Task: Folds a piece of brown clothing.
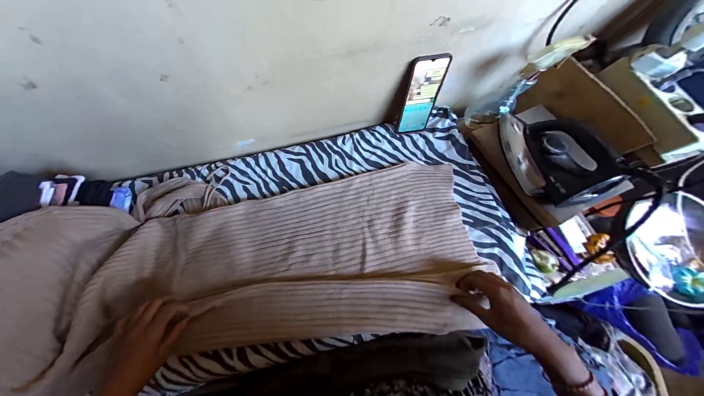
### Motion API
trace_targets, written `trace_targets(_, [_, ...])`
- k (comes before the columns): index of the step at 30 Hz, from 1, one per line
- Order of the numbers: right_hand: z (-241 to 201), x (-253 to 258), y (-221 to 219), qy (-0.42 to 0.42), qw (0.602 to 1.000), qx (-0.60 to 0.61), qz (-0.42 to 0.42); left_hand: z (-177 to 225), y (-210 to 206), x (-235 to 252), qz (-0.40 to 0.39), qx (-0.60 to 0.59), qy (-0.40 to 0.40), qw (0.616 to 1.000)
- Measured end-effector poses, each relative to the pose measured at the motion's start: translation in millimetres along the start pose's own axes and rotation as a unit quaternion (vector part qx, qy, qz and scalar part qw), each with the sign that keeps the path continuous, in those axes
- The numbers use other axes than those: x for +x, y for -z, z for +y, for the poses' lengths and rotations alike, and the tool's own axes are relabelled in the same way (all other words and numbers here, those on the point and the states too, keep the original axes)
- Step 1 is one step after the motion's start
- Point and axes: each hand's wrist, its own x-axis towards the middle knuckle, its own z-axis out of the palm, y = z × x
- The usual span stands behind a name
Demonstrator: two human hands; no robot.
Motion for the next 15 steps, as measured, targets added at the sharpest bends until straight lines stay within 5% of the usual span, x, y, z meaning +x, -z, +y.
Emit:
trace_targets(5, [-5.8,30.5,8.7,-0.018,0.999,0.034,-0.002,-5.7,5.4,4.5,-0.036,-0.012,0.018,0.999])
trace_targets(9, [15.8,45.8,0.1,0.056,0.998,0.015,-0.004,1.0,35.7,-9.4,-0.071,-0.066,0.056,0.994])
trace_targets(15, [-10.2,-18.8,49.4,0.117,0.985,0.117,0.046,34.3,88.6,-58.9,-0.171,-0.011,0.070,0.983])
